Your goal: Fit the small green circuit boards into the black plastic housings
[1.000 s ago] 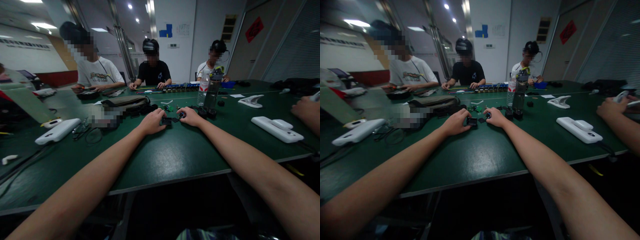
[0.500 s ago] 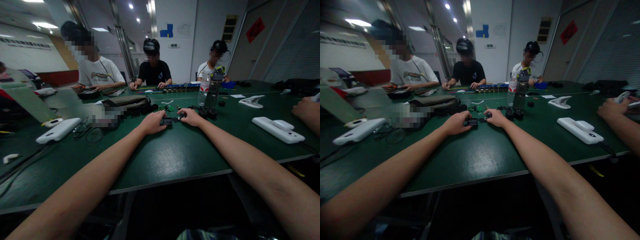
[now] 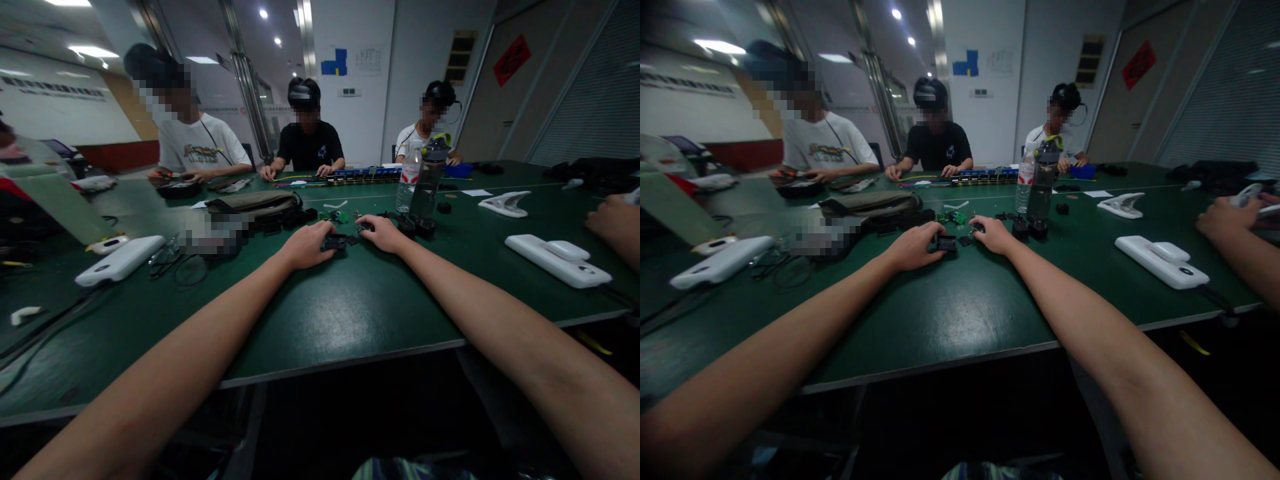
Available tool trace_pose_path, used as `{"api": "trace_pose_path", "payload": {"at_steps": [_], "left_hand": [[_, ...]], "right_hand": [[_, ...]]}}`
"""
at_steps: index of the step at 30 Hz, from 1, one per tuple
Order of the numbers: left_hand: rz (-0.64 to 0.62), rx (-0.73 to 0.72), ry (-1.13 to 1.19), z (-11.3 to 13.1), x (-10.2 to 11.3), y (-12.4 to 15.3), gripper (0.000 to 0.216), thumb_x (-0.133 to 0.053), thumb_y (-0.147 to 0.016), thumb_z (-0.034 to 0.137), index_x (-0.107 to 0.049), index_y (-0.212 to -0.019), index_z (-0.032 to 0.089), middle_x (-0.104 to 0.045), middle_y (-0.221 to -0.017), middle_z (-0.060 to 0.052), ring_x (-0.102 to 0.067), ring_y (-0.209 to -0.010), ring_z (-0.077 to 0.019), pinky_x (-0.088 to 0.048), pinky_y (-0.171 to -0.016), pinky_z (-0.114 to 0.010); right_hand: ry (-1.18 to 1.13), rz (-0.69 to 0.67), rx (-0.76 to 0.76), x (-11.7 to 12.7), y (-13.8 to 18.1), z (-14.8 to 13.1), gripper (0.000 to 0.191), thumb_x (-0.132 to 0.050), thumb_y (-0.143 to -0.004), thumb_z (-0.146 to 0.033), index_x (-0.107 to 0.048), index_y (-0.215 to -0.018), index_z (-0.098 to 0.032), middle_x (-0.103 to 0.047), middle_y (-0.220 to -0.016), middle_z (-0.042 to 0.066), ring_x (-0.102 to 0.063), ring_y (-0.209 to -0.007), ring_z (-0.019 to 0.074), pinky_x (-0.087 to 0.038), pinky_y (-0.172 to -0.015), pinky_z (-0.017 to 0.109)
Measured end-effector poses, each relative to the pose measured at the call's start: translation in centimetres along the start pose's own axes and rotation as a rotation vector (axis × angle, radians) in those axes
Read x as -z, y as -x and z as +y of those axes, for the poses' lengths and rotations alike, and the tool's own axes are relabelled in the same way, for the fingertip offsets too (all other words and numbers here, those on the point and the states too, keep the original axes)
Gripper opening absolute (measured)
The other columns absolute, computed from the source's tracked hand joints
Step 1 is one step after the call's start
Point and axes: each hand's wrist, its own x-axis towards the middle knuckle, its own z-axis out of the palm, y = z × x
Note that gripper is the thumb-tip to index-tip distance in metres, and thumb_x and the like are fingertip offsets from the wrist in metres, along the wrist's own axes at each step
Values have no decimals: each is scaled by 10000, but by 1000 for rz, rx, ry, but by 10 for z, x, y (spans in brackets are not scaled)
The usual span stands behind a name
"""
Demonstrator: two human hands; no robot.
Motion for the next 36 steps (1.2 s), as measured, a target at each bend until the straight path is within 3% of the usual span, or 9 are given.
{"api": "trace_pose_path", "payload": {"at_steps": [5, 23, 36], "left_hand": [[7, -5, 1, -2, -2, 0, 347, -592, -842, 367, -539, -1144, 204, -659, -1134, -101, -673, -1009, -267, -516, -889, -377], [-15, -3, -6, -3, -3, 0, 378, -577, -849, 366, -536, -1174, 178, -650, -1147, -125, -668, -1008, -292, -520, -887, -404], [-15, 9, -1, -1, -2, 0, 378, -593, -845, 353, -542, -1179, 183, -650, -1141, -121, -668, -1004, -287, -514, -883, -397]], "right_hand": [[-3, 15, -8, 0, 0, 0, 357, -646, -821, -109, -726, -1161, -182, -742, -1185, 81, -693, -981, 218, -497, -976, 368], [25, 3, 2, -1, 0, 0, 329, -648, -812, -85, -739, -1113, -181, -753, -1171, 68, -690, -1052, 230, -489, -990, 367], [5, 49, 1, 0, 1, 0, 334, -646, -790, -103, -743, -1099, -185, -761, -1115, 65, -688, -940, 205, -505, -941, 353]]}}
